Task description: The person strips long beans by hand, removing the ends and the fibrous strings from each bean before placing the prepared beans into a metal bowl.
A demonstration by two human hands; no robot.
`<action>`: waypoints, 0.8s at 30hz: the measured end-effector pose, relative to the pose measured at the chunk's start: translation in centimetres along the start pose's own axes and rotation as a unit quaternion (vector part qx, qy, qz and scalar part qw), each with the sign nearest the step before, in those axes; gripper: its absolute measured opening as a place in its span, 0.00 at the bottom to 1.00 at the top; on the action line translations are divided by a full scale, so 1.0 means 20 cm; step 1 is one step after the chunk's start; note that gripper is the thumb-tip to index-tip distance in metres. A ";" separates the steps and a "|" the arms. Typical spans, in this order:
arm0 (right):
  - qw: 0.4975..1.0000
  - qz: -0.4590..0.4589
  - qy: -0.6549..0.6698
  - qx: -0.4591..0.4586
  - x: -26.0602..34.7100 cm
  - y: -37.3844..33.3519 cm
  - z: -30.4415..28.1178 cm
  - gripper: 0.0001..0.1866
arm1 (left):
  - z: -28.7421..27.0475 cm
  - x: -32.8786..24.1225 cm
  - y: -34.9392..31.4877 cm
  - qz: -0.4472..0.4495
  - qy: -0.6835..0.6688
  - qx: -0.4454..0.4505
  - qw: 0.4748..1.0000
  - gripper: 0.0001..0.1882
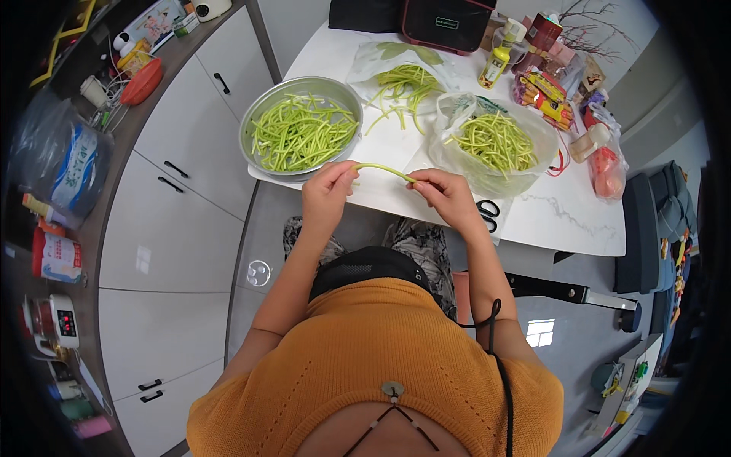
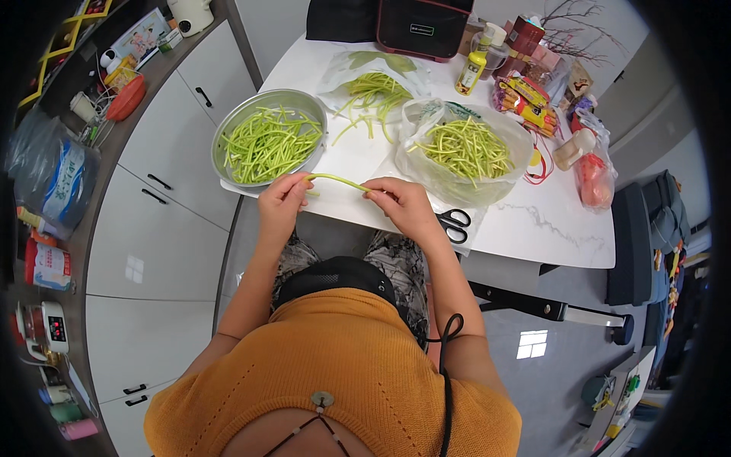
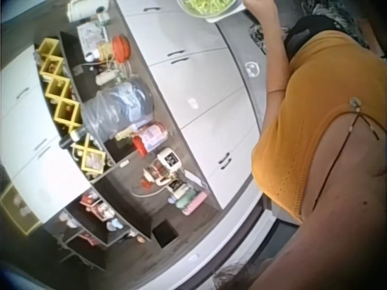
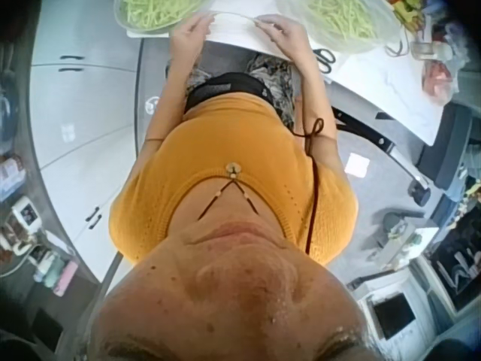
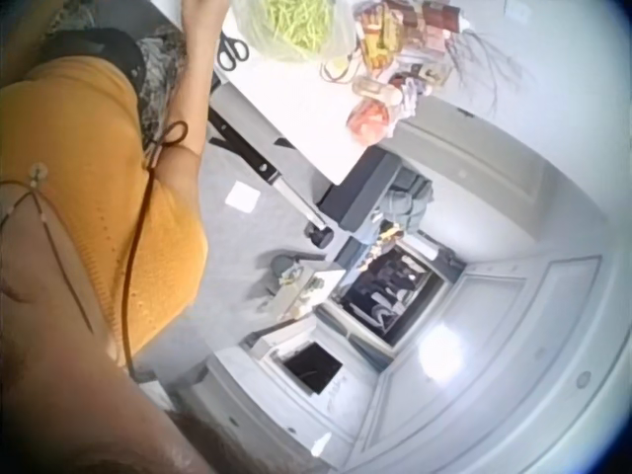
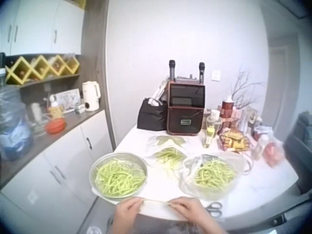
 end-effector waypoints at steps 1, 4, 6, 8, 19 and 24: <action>0.998 0.032 0.058 0.019 -0.01 -0.02 0.01 0.10 | 0.00 0.01 0.00 -0.012 -0.022 0.002 1.000 0.10; 0.973 0.072 0.203 0.081 0.02 -0.06 0.07 0.10 | 0.03 0.04 0.00 -0.050 -0.067 0.028 0.996 0.10; 0.953 0.077 0.274 0.103 0.05 -0.08 0.09 0.11 | 0.07 0.07 0.00 -0.072 -0.078 0.055 0.993 0.11; 0.935 0.079 0.329 0.103 0.07 -0.09 0.09 0.11 | 0.11 0.09 -0.02 -0.090 -0.079 0.081 0.989 0.11; 0.902 -0.055 0.429 -0.016 0.12 -0.06 0.01 0.17 | 0.28 0.13 -0.13 -0.151 -0.086 0.158 0.972 0.11; 0.873 -0.037 0.486 -0.019 0.11 -0.07 0.01 0.18 | 0.33 0.14 -0.16 -0.167 -0.079 0.176 0.967 0.11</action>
Point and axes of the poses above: each hand's wrist, its own y-axis towards the middle knuckle, its own z-axis out of the palm, x = y × z, the point moved 10 cm from there along y, towards the middle knuckle, and after that the axes turned 4 degrees about -z, right-handed, at the moved point
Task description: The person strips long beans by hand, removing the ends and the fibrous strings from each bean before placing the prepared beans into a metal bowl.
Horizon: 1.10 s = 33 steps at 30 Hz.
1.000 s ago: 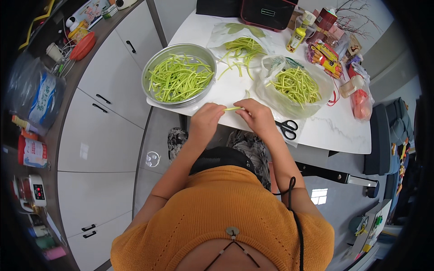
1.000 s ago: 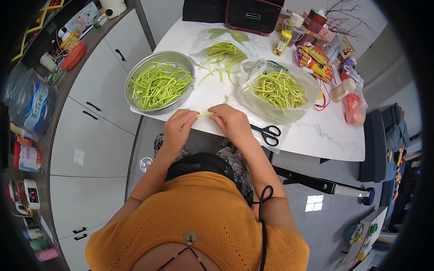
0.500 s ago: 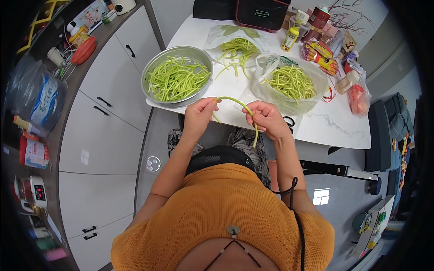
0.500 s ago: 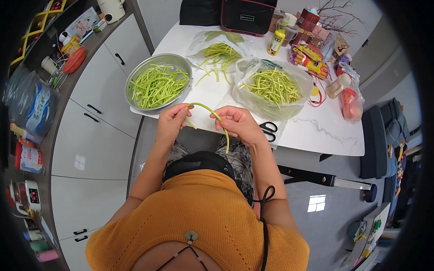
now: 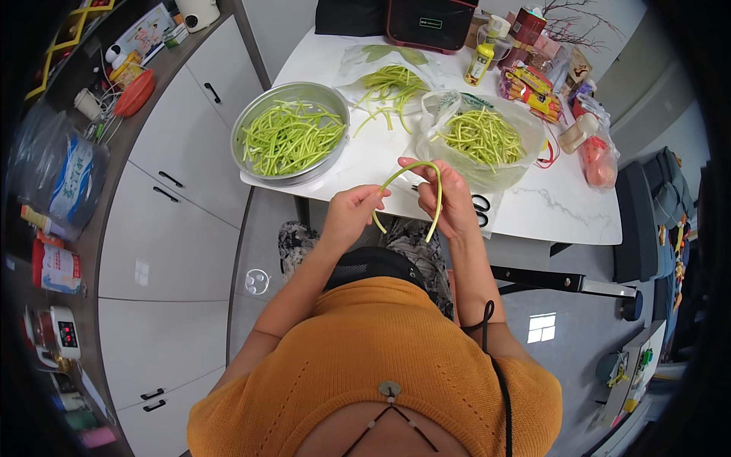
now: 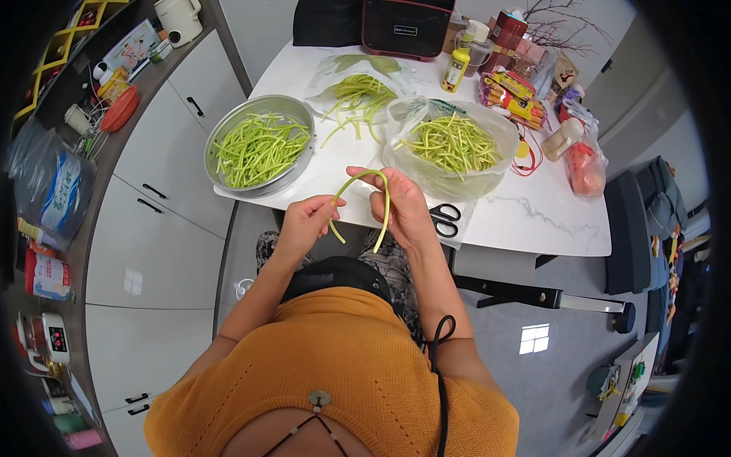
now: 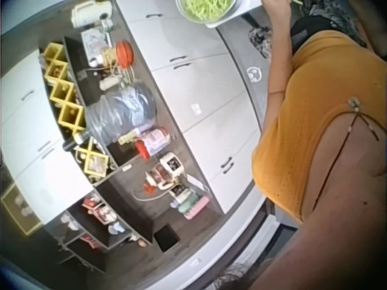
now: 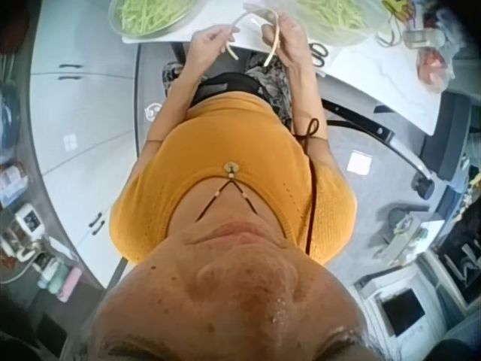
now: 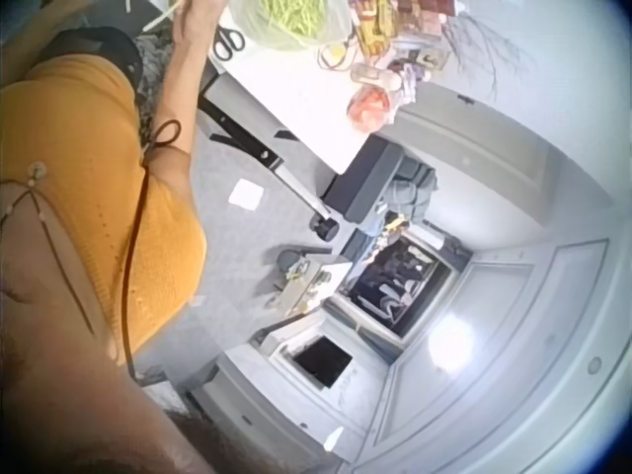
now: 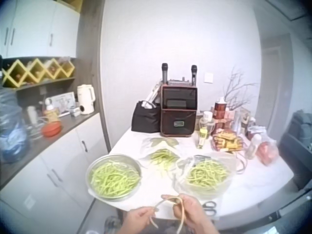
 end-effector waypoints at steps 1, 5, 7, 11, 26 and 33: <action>1.000 -0.001 0.003 -0.011 0.00 0.00 -0.02 0.17 | 0.01 0.01 0.00 0.002 0.003 0.004 1.000 0.11; 0.998 -0.007 0.041 -0.041 -0.05 0.00 -0.10 0.15 | 0.06 0.02 -0.01 0.000 0.019 0.018 1.000 0.11; 0.997 -0.008 0.068 -0.046 -0.05 -0.01 -0.09 0.14 | 0.08 0.03 -0.02 -0.008 0.022 0.025 0.999 0.11; 0.993 -0.001 0.105 -0.058 -0.05 -0.01 -0.09 0.15 | 0.09 0.04 -0.01 -0.011 0.024 0.030 0.999 0.11; 0.990 0.012 0.042 -0.132 -0.06 -0.04 -0.18 0.12 | 0.11 0.09 0.00 -0.010 0.025 0.038 0.999 0.11; 0.912 -0.051 -0.358 -0.194 0.12 -0.05 -0.22 0.10 | 0.09 0.04 -0.01 -0.012 -0.020 0.028 0.999 0.10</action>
Point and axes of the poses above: each hand's wrist, its own y-axis towards the middle knuckle, its own z-axis out of the palm, x = y × z, the point moved 10 cm from there along y, towards the middle knuckle, and after that the axes turned 4 degrees about -z, right-handed, at the moved point
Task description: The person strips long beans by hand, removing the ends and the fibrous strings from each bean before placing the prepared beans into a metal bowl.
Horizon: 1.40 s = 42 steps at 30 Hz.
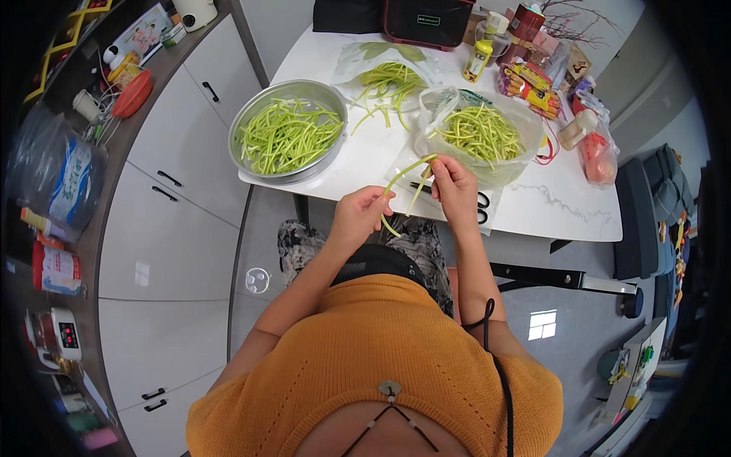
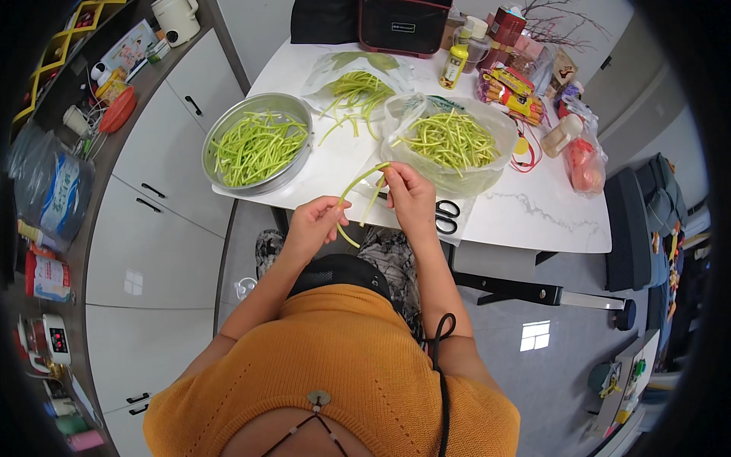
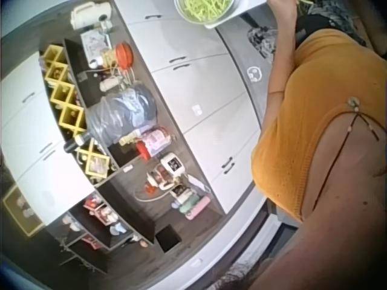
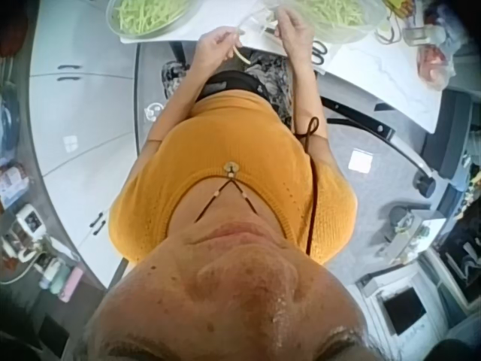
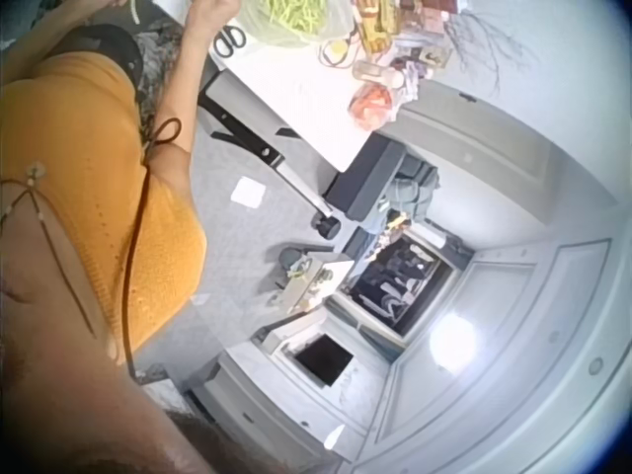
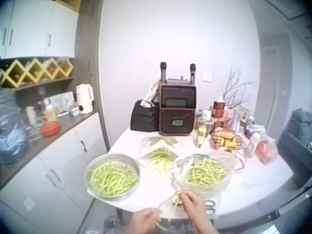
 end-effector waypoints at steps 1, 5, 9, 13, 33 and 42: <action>1.000 0.001 -0.014 0.008 0.00 0.00 0.00 0.10 | 0.00 -0.01 0.00 -0.001 0.001 -0.002 1.000 0.10; 0.990 -0.013 -0.121 0.074 -0.03 0.00 0.04 0.10 | -0.04 -0.03 0.00 0.007 -0.012 -0.027 1.000 0.11; 0.984 0.020 -0.149 0.095 -0.01 -0.02 0.06 0.09 | -0.07 -0.08 0.00 0.033 0.009 -0.039 0.999 0.11; 0.982 0.004 -0.165 0.087 0.04 -0.02 0.06 0.09 | -0.10 -0.19 -0.03 0.155 0.172 -0.118 0.966 0.12; 0.924 -0.166 -0.306 0.154 0.26 -0.10 0.24 0.07 | -0.02 -0.32 -0.09 0.224 0.249 -0.120 0.935 0.10; 0.892 -0.244 -0.364 0.114 0.32 -0.13 0.26 0.06 | -0.04 -0.27 -0.05 0.201 0.214 -0.113 0.949 0.05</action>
Point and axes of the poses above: each hand's wrist, its own y-axis towards the middle knuckle, its own z-axis out of the palm, x = y × z, the point moved 10 cm from there along y, towards the middle knuckle, and after that the axes turned 4 degrees about -z, right-handed, at the moved point
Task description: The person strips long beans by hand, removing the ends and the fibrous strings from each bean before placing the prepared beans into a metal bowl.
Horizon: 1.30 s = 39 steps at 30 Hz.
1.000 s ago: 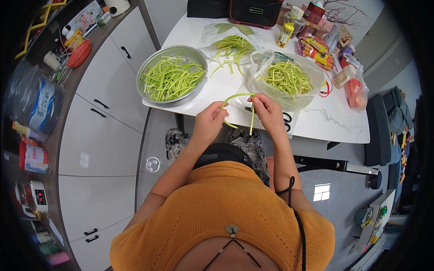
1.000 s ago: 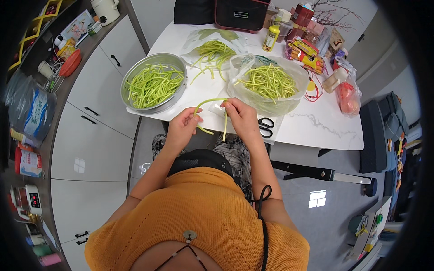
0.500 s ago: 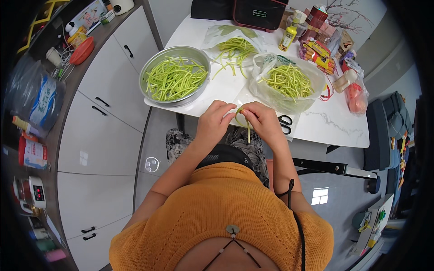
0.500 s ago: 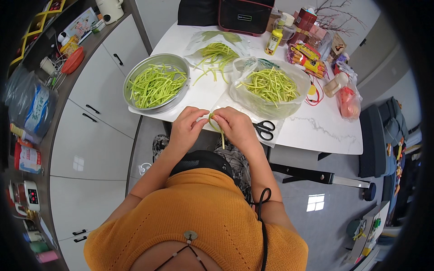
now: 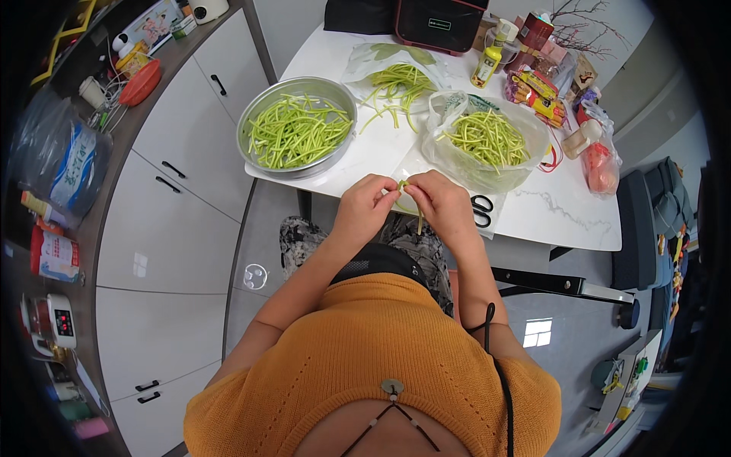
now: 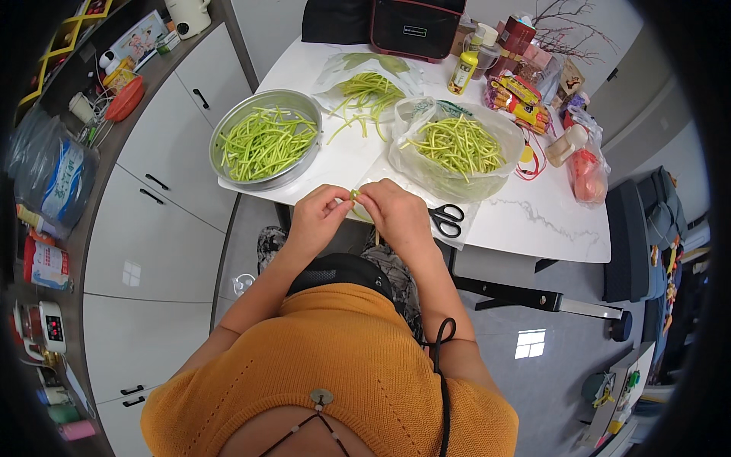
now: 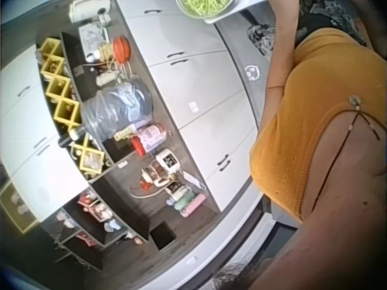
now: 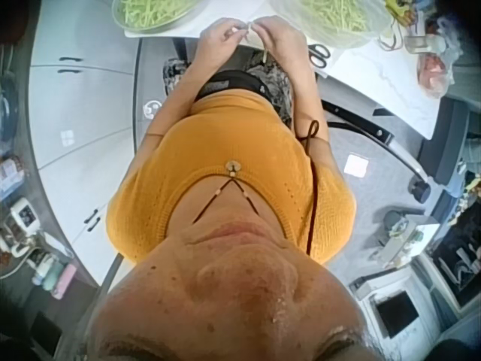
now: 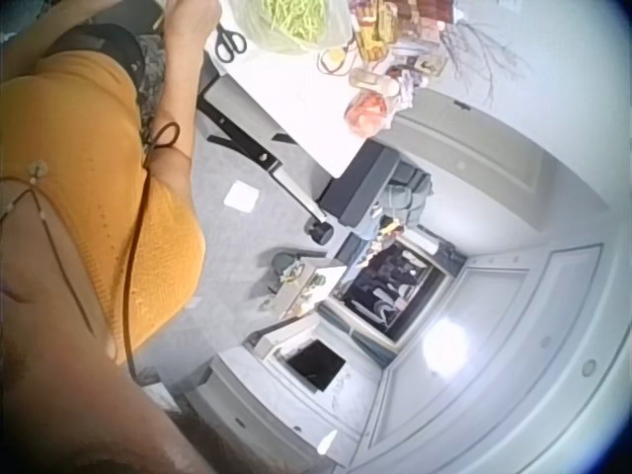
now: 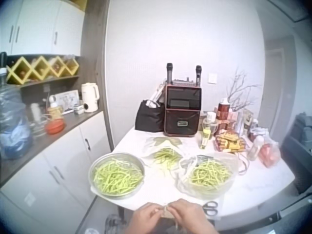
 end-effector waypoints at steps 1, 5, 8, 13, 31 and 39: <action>1.000 0.000 -0.015 0.004 0.01 0.00 0.00 0.05 | 0.01 0.04 0.00 -0.018 -0.028 0.000 0.999 0.05; 0.998 0.001 -0.054 0.024 0.04 0.00 0.01 0.05 | -0.01 0.15 0.01 -0.119 -0.250 -0.013 0.961 0.04; 0.997 -0.005 -0.083 0.001 0.03 0.00 -0.01 0.05 | -0.11 0.18 0.04 -0.111 -0.293 -0.056 0.948 0.06; 0.990 0.070 -0.074 -0.095 -0.17 -0.04 -0.22 0.04 | -0.42 0.24 0.07 -0.086 -0.275 -0.193 0.938 0.06; 0.996 0.073 -0.044 -0.039 -0.20 0.13 -0.20 0.06 | -0.43 0.12 0.05 -0.043 -0.189 -0.187 0.963 0.05; 0.989 0.025 -0.035 0.142 -0.08 0.06 0.14 0.10 | -0.40 0.06 0.05 0.009 -0.192 -0.183 0.964 0.05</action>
Point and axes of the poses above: each hand's wrist, its own y-axis towards the middle knuckle, its own z-axis out of the palm, x = y × z, the point moved 10 cm from there along y, towards the middle knuckle, and after that the axes turned 4 degrees about -z, right-handed, at the moved point
